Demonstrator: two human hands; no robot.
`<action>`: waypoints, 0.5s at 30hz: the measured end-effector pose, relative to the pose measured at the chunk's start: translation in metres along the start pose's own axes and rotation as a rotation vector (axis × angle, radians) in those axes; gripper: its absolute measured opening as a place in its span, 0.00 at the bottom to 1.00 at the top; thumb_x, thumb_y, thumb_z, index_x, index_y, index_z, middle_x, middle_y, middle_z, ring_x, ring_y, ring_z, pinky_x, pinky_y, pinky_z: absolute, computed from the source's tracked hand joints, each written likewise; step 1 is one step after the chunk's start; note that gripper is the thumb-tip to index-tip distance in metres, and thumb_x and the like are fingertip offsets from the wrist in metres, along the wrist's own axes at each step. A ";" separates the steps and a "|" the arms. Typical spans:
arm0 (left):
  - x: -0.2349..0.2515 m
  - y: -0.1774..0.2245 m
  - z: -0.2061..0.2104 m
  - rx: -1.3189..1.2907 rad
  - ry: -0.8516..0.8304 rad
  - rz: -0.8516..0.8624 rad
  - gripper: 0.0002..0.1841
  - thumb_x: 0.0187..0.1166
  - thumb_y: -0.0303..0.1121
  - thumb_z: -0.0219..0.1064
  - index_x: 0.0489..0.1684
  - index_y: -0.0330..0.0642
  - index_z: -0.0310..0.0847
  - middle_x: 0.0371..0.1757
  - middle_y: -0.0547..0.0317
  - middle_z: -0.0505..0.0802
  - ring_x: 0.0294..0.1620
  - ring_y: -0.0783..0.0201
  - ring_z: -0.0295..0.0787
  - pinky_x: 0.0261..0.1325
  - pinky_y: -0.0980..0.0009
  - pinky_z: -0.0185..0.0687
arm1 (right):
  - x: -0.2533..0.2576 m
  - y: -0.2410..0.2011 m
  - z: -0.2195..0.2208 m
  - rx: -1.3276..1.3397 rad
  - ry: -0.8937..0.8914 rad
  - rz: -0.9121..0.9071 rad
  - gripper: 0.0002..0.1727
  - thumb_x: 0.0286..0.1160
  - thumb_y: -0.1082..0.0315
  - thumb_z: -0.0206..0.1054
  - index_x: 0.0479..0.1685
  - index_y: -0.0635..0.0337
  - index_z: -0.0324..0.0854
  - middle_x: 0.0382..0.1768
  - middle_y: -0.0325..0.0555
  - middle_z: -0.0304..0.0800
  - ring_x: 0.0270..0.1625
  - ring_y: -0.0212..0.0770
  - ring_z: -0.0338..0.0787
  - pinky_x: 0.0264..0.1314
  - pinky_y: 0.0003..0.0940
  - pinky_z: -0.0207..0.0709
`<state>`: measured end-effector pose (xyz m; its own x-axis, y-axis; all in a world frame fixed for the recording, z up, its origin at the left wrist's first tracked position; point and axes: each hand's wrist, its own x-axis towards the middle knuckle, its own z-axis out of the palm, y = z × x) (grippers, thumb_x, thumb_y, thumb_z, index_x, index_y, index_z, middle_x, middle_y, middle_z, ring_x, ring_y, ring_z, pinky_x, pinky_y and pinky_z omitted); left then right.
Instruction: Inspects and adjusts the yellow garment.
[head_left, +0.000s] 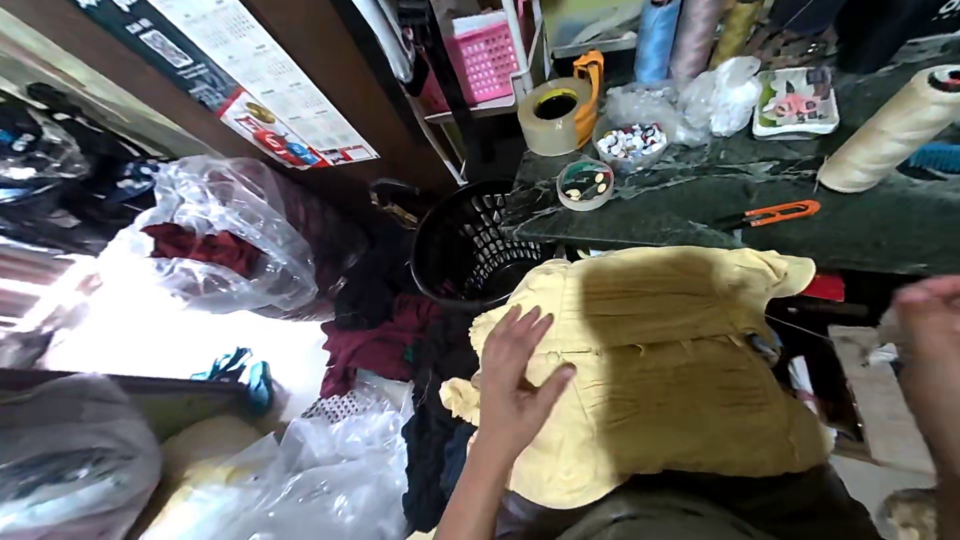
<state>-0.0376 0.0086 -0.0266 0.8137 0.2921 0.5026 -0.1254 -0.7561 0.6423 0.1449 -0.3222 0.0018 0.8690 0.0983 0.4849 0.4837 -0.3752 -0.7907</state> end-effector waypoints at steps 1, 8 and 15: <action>0.001 -0.001 0.007 0.016 -0.046 -0.032 0.34 0.72 0.59 0.73 0.74 0.48 0.83 0.79 0.53 0.83 0.87 0.48 0.68 0.89 0.41 0.56 | 0.000 -0.012 0.012 -0.010 -0.092 -0.064 0.13 0.84 0.66 0.61 0.50 0.72 0.79 0.31 0.32 0.79 0.31 0.12 0.72 0.37 0.12 0.71; -0.014 0.006 0.012 0.160 0.001 -0.211 0.62 0.59 0.73 0.74 0.91 0.38 0.57 0.89 0.43 0.68 0.93 0.47 0.55 0.93 0.35 0.39 | 0.013 -0.054 0.122 -0.126 -0.467 -0.456 0.18 0.85 0.61 0.59 0.53 0.65 0.89 0.29 0.50 0.91 0.26 0.45 0.89 0.28 0.45 0.83; -0.057 0.030 0.017 0.183 -0.175 0.220 0.17 0.91 0.34 0.52 0.60 0.47 0.89 0.72 0.60 0.90 0.87 0.57 0.70 0.93 0.55 0.51 | 0.054 -0.092 0.210 -0.253 -0.972 -0.458 0.31 0.78 0.37 0.64 0.50 0.60 0.87 0.30 0.53 0.90 0.37 0.59 0.91 0.39 0.63 0.81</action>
<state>-0.0780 -0.0407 -0.0457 0.8658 0.0172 0.5002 -0.2175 -0.8872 0.4069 0.1691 -0.0889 0.0220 0.3779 0.9175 0.1242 0.8421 -0.2849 -0.4580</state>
